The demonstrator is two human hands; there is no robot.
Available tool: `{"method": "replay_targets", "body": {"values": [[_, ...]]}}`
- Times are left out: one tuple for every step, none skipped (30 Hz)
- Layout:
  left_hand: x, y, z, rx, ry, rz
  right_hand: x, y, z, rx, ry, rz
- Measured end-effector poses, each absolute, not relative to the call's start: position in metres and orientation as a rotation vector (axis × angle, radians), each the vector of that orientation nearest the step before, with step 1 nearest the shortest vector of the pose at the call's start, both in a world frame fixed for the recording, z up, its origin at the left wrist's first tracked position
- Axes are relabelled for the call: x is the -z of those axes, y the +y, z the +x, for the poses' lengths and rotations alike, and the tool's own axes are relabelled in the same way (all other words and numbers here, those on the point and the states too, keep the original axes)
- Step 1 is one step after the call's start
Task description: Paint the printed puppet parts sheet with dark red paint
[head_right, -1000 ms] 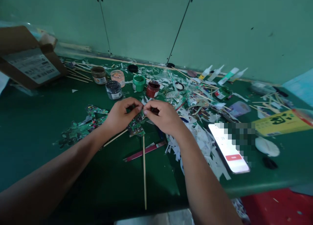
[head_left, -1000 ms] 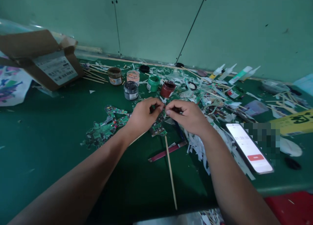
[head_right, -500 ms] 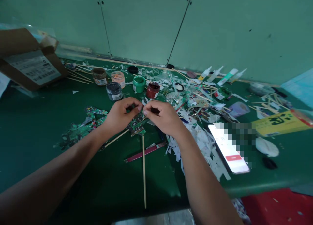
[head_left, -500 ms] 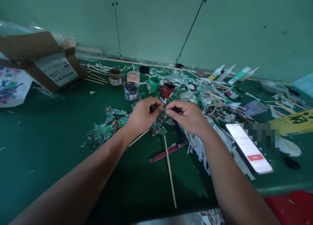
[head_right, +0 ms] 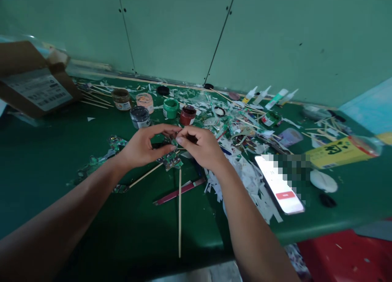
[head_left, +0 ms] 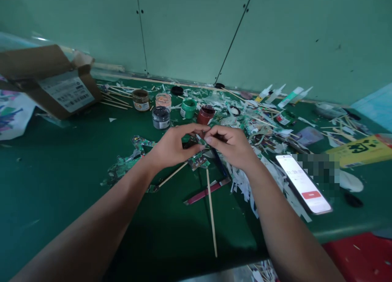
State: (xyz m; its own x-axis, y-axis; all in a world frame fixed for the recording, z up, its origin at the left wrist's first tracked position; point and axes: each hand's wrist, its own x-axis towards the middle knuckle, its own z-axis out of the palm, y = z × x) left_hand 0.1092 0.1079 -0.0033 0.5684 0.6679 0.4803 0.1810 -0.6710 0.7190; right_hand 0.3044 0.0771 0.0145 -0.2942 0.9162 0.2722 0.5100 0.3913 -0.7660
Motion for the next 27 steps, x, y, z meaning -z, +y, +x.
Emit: {"method": "replay_targets", "body": {"values": [[0.003,0.108,0.109,-1.024,0.698,2.189,-0.015,0.077,0.304,-0.749,-1.938,-1.213],[0.003,0.109,0.108,-1.030,0.722,2.187,-0.015,0.077,0.303,-0.766,-1.935,-1.205],[0.004,0.109,0.108,-1.040,0.742,2.180,-0.015,0.076,0.302,-0.778,-1.936,-1.197],[0.005,0.109,0.108,-1.057,0.756,2.175,-0.015,0.076,0.301,-0.783,-1.935,-1.188],[0.006,0.109,0.108,-1.077,0.767,2.175,-0.014,0.076,0.299,-0.779,-1.931,-1.179],[0.006,0.109,0.109,-1.101,0.774,2.179,-0.014,0.076,0.298,-0.772,-1.925,-1.170],[0.007,0.109,0.109,-1.129,0.778,2.187,-0.014,0.076,0.297,-0.764,-1.916,-1.163],[0.008,0.109,0.109,-1.159,0.779,2.196,-0.013,0.076,0.296,-0.760,-1.905,-1.158],[0.008,0.109,0.109,-1.190,0.778,2.206,-0.012,0.077,0.296,-0.760,-1.892,-1.155],[0.008,0.108,0.109,-1.217,0.777,2.218,-0.012,0.077,0.295,-0.764,-1.881,-1.154],[0.009,0.108,0.109,-1.240,0.779,2.229,-0.011,0.077,0.295,-0.774,-1.873,-1.153],[0.009,0.108,0.109,-1.261,0.784,2.244,-0.010,0.077,0.295,-0.782,-1.867,-1.152],[0.009,0.108,0.109,-1.282,0.794,2.260,-0.010,0.078,0.295,-0.788,-1.861,-1.153],[0.010,0.107,0.109,-1.301,0.805,2.279,-0.010,0.078,0.294,-0.791,-1.854,-1.155],[0.011,0.107,0.108,-1.320,0.817,2.296,-0.009,0.078,0.294,-0.789,-1.848,-1.159],[0.011,0.107,0.108,-1.342,0.824,2.310,-0.009,0.078,0.294,-0.783,-1.843,-1.166],[0.012,0.107,0.107,-1.361,0.828,2.318,-0.010,0.077,0.294,-0.772,-1.841,-1.177],[0.012,0.107,0.107,-1.374,0.830,2.320,-0.010,0.077,0.294,-0.760,-1.845,-1.189],[0.013,0.107,0.107,-1.380,0.829,2.318,-0.011,0.076,0.294,-0.750,-1.854,-1.201],[0.013,0.107,0.106,-1.374,0.826,2.317,-0.012,0.075,0.294,-0.743,-1.865,-1.214],[0.013,0.107,0.106,-1.363,0.820,2.319,-0.012,0.075,0.294,-0.739,-1.875,-1.227],[0.012,0.107,0.106,-1.349,0.810,2.326,-0.013,0.074,0.294,-0.736,-1.882,-1.237],[0.012,0.107,0.106,-1.336,0.797,2.333,-0.014,0.073,0.293,-0.734,-1.884,-1.244],[0.012,0.108,0.107,-1.333,0.779,2.338,-0.015,0.073,0.293,-0.731,-1.884,-1.250],[0.012,0.108,0.107,-1.338,0.764,2.339,-0.016,0.072,0.293,-0.726,-1.883,-1.255],[0.012,0.108,0.107,-1.352,0.746,2.340,-0.016,0.072,0.292,-0.719,-1.883,-1.257],[0.013,0.108,0.106,-1.365,0.732,2.348,-0.016,0.072,0.292,-0.712,-1.885,-1.260]]}}
